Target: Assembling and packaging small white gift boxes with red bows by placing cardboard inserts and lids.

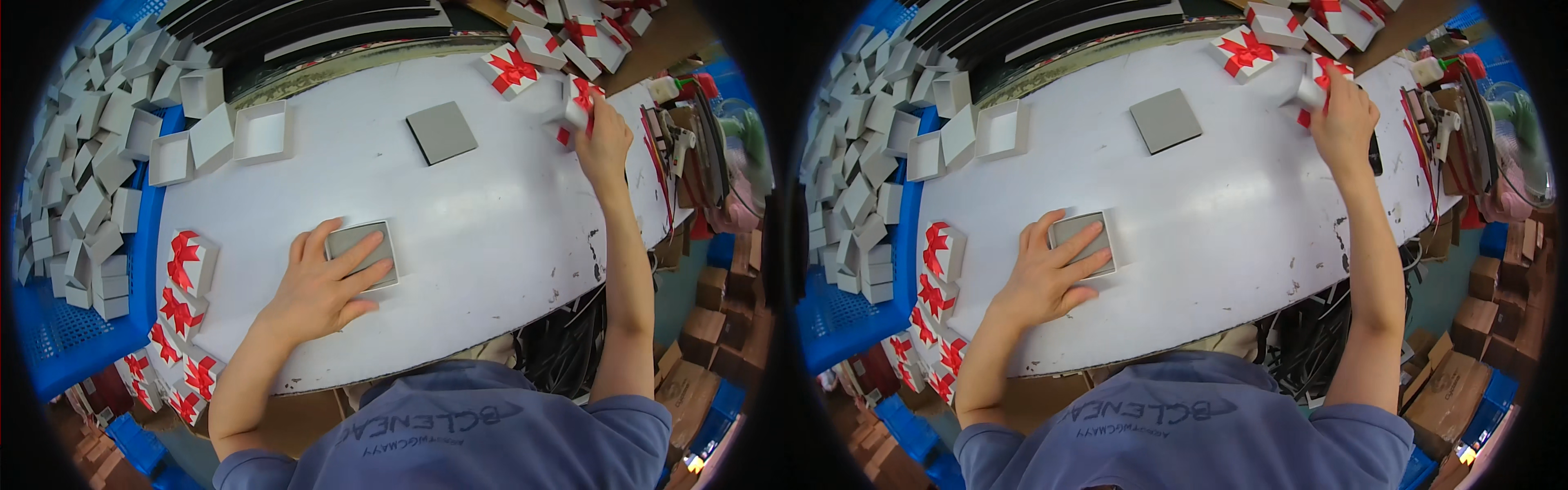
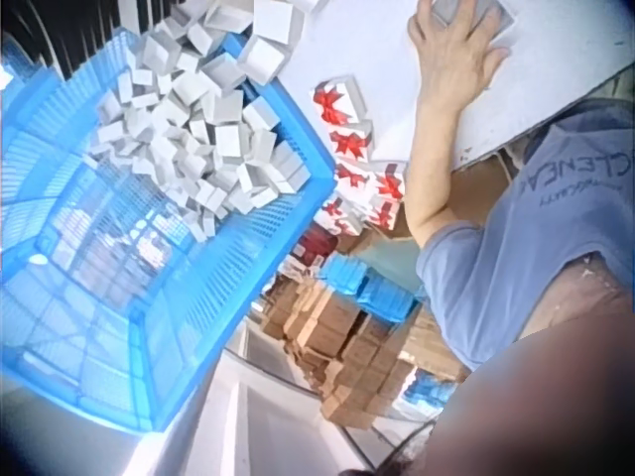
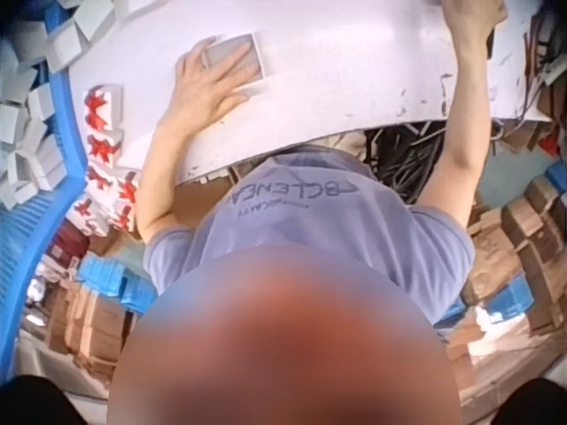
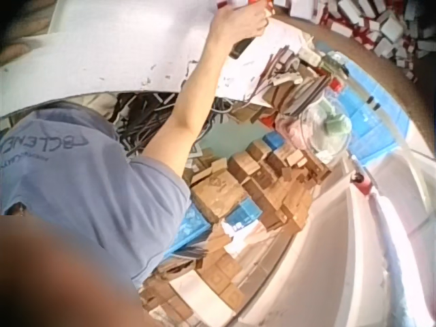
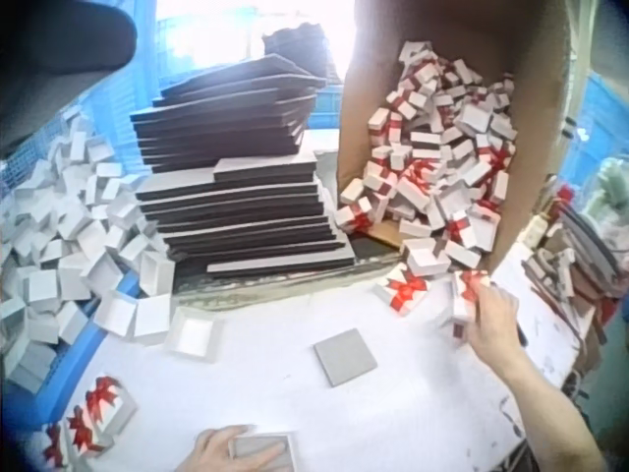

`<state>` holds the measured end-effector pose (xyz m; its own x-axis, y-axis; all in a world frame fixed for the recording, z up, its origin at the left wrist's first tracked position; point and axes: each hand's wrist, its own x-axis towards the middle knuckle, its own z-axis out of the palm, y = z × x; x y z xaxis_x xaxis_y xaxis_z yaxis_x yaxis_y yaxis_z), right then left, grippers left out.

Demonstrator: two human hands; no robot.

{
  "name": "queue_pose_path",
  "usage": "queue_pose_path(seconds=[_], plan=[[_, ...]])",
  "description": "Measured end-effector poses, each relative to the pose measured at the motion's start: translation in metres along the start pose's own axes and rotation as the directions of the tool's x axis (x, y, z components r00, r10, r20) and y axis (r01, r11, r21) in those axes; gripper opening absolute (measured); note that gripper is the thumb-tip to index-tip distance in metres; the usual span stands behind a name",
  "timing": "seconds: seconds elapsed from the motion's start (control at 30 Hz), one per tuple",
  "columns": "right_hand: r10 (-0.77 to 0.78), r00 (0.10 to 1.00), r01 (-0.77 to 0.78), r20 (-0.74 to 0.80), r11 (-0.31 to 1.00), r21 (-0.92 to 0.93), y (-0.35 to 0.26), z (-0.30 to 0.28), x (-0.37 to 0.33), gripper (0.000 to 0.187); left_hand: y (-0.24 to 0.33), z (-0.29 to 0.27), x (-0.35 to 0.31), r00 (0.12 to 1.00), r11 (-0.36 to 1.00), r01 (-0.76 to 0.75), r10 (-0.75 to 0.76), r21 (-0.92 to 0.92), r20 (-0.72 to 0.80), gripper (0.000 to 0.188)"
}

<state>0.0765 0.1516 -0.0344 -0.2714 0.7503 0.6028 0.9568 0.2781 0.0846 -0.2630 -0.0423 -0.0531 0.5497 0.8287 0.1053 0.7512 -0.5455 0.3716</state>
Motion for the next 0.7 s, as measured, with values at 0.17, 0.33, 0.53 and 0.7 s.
queue_pose_path(seconds=[0.17,0.33,0.53,0.7], plan=[[-0.271,0.909,0.411,-0.317,0.708,0.574,-0.117,-0.018,-0.036,0.039,-0.004,0.043,0.011,0.923,0.906,-0.127,-0.041,-0.405,-0.382,0.09],[-0.555,0.825,0.191,0.104,0.448,0.874,-0.149,-0.039,-0.053,0.051,-0.007,0.057,0.022,0.878,0.835,-0.188,-0.093,-0.517,-0.469,0.11],[-0.762,0.62,0.239,0.186,0.408,0.881,-0.133,-0.051,-0.058,0.048,0.003,0.042,0.022,0.96,0.914,0.008,-0.12,-0.406,-0.252,0.094],[-0.739,0.663,0.337,0.116,0.433,0.836,-0.132,-0.047,-0.075,0.056,0.018,0.02,0.023,0.982,0.977,0.125,-0.147,-0.17,-0.12,0.089]])
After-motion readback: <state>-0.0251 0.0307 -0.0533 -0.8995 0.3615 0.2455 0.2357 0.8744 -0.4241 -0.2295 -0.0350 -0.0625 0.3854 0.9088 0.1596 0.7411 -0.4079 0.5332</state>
